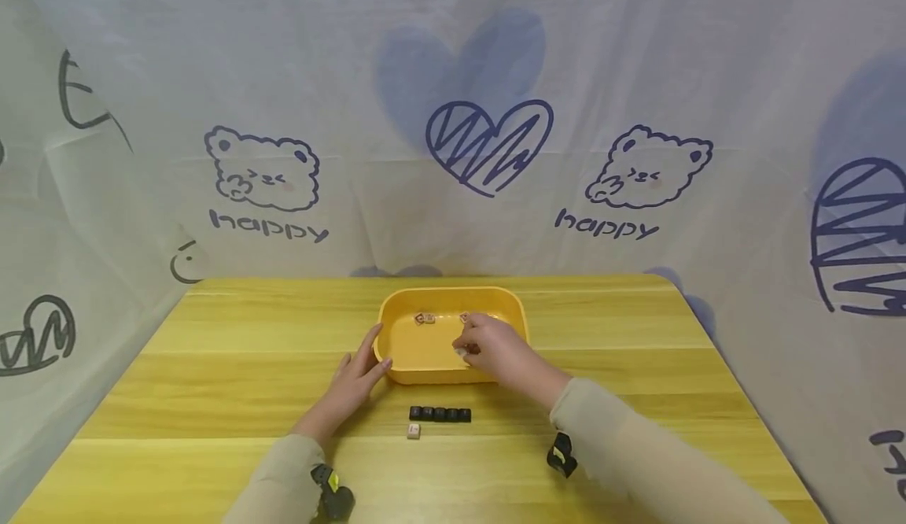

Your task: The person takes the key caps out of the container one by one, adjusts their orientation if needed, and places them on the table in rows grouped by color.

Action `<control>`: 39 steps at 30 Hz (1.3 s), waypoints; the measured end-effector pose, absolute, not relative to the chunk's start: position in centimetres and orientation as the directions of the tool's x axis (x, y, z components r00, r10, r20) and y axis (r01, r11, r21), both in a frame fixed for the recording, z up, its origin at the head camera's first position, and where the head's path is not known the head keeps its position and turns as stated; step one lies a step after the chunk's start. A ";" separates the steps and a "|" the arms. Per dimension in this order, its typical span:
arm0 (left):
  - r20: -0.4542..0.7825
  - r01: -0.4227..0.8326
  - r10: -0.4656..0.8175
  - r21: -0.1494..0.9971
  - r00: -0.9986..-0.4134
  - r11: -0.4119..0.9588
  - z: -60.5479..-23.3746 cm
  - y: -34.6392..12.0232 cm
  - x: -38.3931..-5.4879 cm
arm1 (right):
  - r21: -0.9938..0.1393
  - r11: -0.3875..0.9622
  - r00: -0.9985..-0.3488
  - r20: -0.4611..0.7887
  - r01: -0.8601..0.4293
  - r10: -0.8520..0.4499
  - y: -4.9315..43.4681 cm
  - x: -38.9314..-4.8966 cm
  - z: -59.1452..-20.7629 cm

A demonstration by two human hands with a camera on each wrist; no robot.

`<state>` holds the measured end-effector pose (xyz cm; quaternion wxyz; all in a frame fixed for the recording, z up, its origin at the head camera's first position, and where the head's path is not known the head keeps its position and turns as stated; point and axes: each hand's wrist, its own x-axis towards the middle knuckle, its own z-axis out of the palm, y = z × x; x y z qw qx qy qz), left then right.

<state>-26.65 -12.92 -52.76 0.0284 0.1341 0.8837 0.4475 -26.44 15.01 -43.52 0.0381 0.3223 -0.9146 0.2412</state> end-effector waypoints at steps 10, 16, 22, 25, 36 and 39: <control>0.058 0.205 0.270 0.805 -0.961 0.556 -52.7 -13.1 -26.5 | -0.477 0.617 -0.769 0.244 -0.626 -0.591 13.8 -23.4 -44.8; 0.061 0.204 0.265 0.808 -0.962 0.553 -52.6 -13.1 -26.4 | -0.462 0.612 -0.749 0.206 -0.642 -0.630 12.7 -22.1 -45.9; 0.057 0.203 0.268 0.806 -0.962 0.556 -52.4 -13.1 -26.4 | -0.392 0.667 -0.761 0.163 -0.634 -0.628 11.7 -21.1 -46.9; 0.058 0.202 0.267 0.807 -0.962 0.556 -52.3 -13.1 -26.4 | -0.363 0.699 -0.779 0.149 -0.616 -0.609 11.3 -21.0 -47.1; 0.061 0.205 0.263 0.801 -0.963 0.562 -52.5 -13.1 -26.5 | -0.305 0.752 -0.806 0.111 -0.585 -0.582 10.2 -20.7 -48.0; 0.065 0.210 0.267 0.801 -0.962 0.561 -52.4 -13.0 -26.5 | -0.301 0.759 -0.810 0.097 -0.577 -0.578 10.1 -20.7 -48.2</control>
